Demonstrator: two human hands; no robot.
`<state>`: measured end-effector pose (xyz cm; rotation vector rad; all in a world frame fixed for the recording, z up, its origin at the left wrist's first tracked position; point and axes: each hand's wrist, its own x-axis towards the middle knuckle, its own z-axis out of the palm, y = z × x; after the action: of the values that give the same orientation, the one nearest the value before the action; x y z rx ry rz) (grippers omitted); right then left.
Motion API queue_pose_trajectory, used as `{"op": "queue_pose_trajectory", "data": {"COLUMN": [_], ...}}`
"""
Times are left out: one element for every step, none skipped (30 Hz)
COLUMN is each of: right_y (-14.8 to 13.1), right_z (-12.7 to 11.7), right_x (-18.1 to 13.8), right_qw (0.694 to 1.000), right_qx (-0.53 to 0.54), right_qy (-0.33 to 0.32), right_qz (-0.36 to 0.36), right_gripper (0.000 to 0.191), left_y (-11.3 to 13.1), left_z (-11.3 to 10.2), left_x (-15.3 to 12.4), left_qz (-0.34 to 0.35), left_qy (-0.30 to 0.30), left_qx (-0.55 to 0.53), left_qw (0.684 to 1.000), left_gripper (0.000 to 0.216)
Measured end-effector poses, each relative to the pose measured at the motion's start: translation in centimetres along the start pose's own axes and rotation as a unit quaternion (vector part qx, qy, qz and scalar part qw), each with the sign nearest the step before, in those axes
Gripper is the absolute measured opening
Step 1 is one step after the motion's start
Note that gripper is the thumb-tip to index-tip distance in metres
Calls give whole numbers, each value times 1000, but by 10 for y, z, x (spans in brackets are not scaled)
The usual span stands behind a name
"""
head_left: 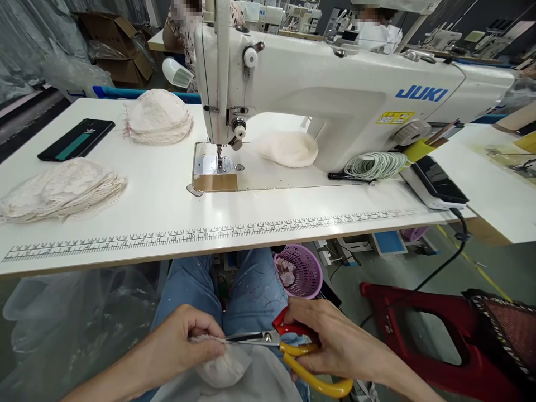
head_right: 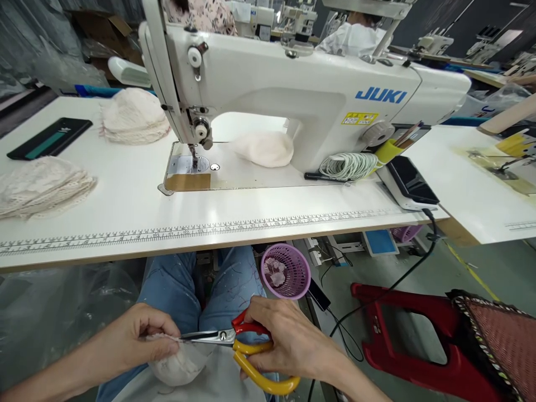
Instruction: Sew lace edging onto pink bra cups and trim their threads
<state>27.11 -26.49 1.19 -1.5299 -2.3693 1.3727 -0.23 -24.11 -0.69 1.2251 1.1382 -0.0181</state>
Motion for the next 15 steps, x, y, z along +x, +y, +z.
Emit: {"op": "queue_pose_trajectory", "data": {"right_y": [0,0,1,1,2,3,3,4,4,4,4,4,3,3,3], "right_z": [0,0,0,1,1,2,3,4,4,5,5,5,5,5,5], "right_x": [0,0,0,0,0,0,0,0,0,0,1,1,1,0,0], "right_qw": [1000,1000,1000,1000,1000,1000,1000,1000,1000,1000,1000,1000,1000,1000,1000], "right_qx": [-1,0,2,5,8,10,12,13,15,16,16,17,17,18,19], "right_qy": [-3,-5,-6,-5,-4,-4,-5,-6,-8,-10,-10,-9,-9,-9,-9], "right_qz": [1,2,2,1,-1,-2,-3,-3,-3,-3,-3,-3,-3,-2,-1], "right_gripper": [33,33,33,33,33,33,33,33,33,34,34,34,34,34,34], "left_y": [0,0,0,-1,-1,-1,-1,-1,-1,-1,-1,-2,-2,-2,-2], "left_z": [0,0,0,0,0,0,0,0,0,1,1,1,1,1,1], "left_x": [0,0,1,1,1,1,1,1,1,1,1,1,1,1,1], "left_qz": [-1,-2,-2,-1,0,2,3,3,2,1,0,0,1,1,1], "left_qy": [0,0,-1,-1,-3,-5,-6,-7,-8,-8,-9,-7,-7,-8,-8], "left_qx": [1,2,4,5,5,4,4,2,0,-2,-3,-4,-4,-3,-1], "left_qw": [1000,1000,1000,1000,1000,1000,1000,1000,1000,1000,1000,1000,1000,1000,1000], "left_gripper": [26,26,26,25,25,25,24,24,24,25,25,25,26,27,27]}}
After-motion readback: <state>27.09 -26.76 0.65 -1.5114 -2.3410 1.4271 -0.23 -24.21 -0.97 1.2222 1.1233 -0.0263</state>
